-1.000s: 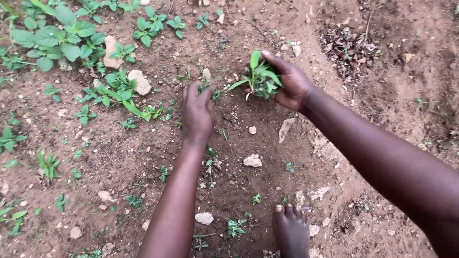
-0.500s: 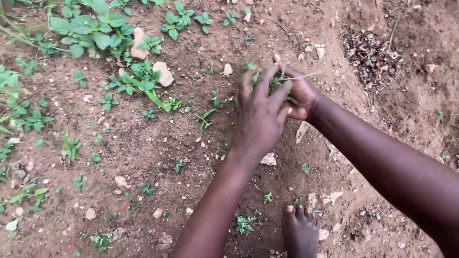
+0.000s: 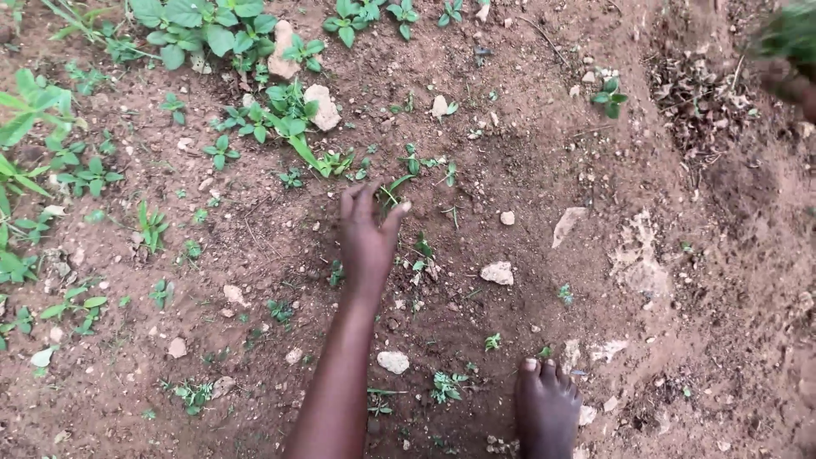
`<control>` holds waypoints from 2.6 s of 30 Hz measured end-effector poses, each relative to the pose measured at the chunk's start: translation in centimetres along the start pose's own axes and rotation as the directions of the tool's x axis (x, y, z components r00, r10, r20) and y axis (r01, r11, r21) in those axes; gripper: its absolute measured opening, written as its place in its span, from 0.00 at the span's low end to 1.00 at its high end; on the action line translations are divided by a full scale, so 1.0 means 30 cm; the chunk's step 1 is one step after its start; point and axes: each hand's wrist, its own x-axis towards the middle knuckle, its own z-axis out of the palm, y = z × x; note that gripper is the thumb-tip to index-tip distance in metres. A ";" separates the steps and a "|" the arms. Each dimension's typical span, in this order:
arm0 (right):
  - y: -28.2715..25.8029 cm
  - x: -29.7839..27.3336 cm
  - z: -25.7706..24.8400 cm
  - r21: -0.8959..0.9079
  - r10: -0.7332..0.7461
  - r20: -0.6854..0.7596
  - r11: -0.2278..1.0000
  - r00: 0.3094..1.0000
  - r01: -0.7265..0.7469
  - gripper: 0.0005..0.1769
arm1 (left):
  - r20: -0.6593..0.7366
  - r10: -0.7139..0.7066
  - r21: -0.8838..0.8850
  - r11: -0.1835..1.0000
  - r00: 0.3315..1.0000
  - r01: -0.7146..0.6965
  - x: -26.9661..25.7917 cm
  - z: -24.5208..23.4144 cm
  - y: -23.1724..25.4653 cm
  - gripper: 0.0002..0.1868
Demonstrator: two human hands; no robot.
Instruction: The person pulls weeds from the soil by hand, gathering them into a bunch in their right hand. They continue to uproot small plants and grass from the ground, clearing the area.
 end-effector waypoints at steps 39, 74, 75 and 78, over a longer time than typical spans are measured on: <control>-0.523 0.590 -0.594 -0.146 -0.897 0.001 0.437 0.441 0.888 0.05 | -0.024 -0.080 -0.237 0.969 0.997 0.072 -0.160 -0.039 -0.057 0.09; -0.737 0.502 -0.569 -0.279 -0.890 0.092 0.408 0.447 0.869 0.11 | 0.150 -0.393 -0.305 0.854 0.907 0.421 -0.134 -0.326 -0.124 0.19; -0.727 0.550 -0.539 -0.297 -0.925 0.052 0.345 0.376 0.890 0.08 | 0.063 -0.439 -0.404 0.810 0.896 0.425 -0.153 -0.356 -0.167 0.21; -0.740 0.577 -0.538 -0.240 -0.959 0.019 0.270 0.283 0.932 0.04 | -0.080 -0.475 -0.444 0.804 0.876 0.396 -0.182 -0.407 -0.316 0.19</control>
